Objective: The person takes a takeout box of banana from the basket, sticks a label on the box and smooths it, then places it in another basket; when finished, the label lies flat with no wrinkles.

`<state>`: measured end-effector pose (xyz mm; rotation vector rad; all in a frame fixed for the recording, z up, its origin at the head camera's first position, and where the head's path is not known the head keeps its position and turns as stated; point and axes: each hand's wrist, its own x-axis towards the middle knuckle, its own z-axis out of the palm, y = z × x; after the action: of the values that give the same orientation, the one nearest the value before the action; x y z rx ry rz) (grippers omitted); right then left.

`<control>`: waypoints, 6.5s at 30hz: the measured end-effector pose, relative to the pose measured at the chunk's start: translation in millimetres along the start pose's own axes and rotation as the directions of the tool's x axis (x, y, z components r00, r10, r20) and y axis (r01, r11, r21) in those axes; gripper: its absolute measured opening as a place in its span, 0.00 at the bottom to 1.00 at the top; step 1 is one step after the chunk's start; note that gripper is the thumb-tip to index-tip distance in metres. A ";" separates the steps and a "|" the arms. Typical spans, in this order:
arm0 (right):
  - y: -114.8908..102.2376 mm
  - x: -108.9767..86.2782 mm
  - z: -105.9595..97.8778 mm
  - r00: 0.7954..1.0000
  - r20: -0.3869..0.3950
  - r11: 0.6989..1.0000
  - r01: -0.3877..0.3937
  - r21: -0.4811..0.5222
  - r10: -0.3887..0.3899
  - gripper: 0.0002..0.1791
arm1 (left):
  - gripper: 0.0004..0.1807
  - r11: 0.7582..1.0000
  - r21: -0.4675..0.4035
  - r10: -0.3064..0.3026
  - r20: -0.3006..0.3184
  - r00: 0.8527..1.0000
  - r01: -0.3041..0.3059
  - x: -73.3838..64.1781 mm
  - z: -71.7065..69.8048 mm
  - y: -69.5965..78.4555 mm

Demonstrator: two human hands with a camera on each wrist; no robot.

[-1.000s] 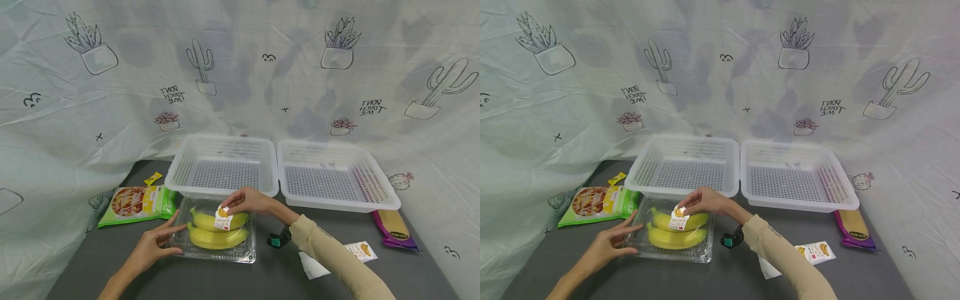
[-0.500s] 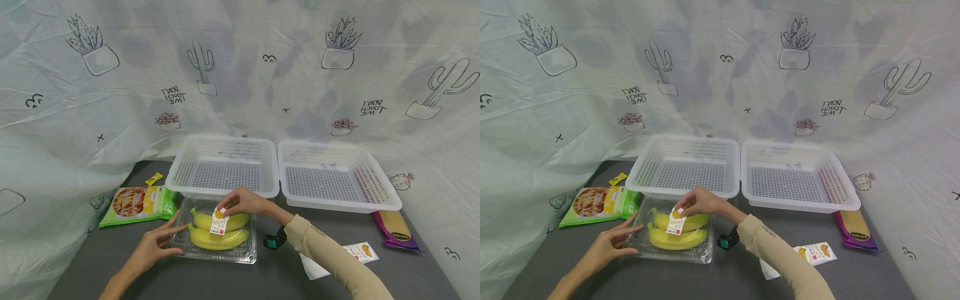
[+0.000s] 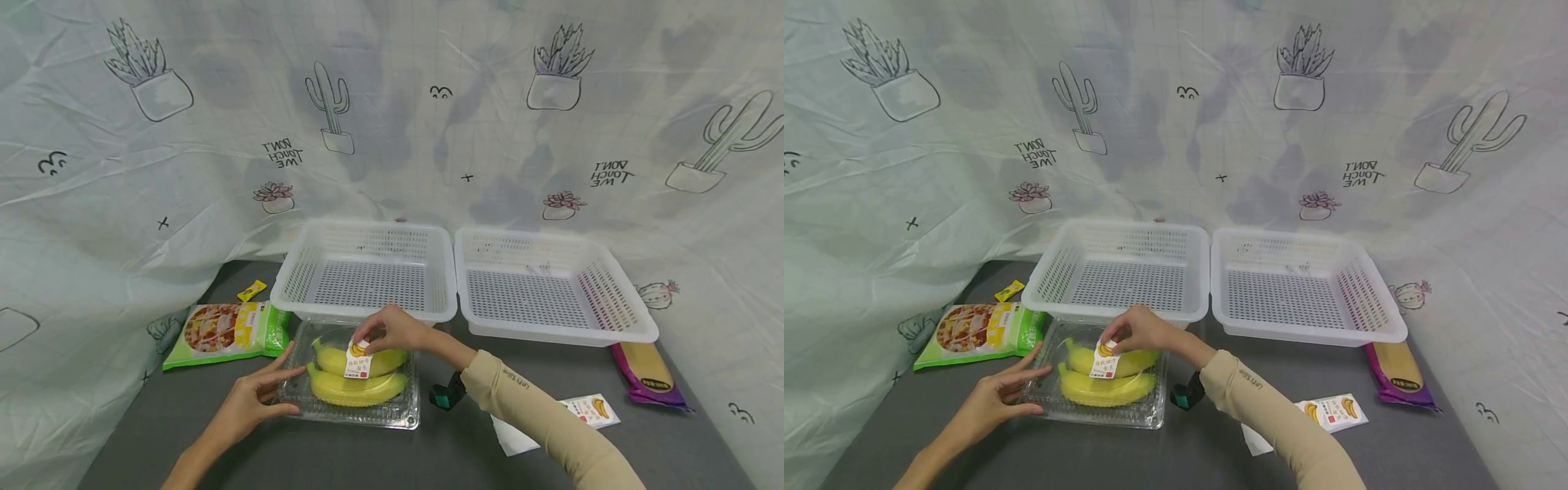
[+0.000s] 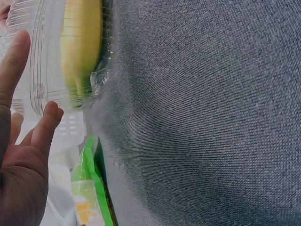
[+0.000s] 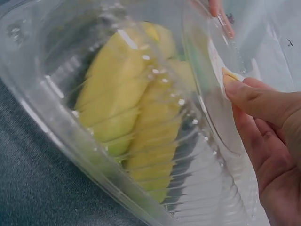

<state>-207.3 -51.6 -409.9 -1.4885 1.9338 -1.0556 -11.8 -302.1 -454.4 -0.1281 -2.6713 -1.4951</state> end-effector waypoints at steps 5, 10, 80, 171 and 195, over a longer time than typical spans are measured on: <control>-5.3 -1.8 3.4 1.000 0.002 0.997 -0.016 -0.082 0.016 0.14 | 0.35 1.000 0.009 -0.003 0.002 1.000 0.003 1.1 0.0 0.4; -9.2 -4.8 7.1 0.998 -0.060 0.992 0.008 -0.128 -0.015 0.18 | 0.36 1.000 0.023 -0.012 -0.002 1.000 0.012 1.6 -0.1 0.6; 5.4 -97.7 132.7 0.726 -0.677 0.986 -0.018 0.164 0.126 0.47 | 0.10 0.908 0.418 0.024 0.015 1.000 -0.028 122.0 -81.1 -10.3; -89.3 -76.5 4.5 0.526 -0.776 0.858 0.157 0.490 0.347 0.06 | 0.06 0.870 0.492 0.006 0.045 0.999 -0.028 134.9 -83.6 -10.6; -20.2 -27.6 -28.0 0.499 -0.823 0.931 0.082 0.355 0.270 0.13 | 0.10 0.882 0.465 0.049 0.057 0.997 -0.070 132.4 -83.5 -7.2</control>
<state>-208.6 -19.6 -379.4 -0.6015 2.1767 -2.2720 -141.9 -372.5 -402.6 -0.2092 -2.9407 -0.7985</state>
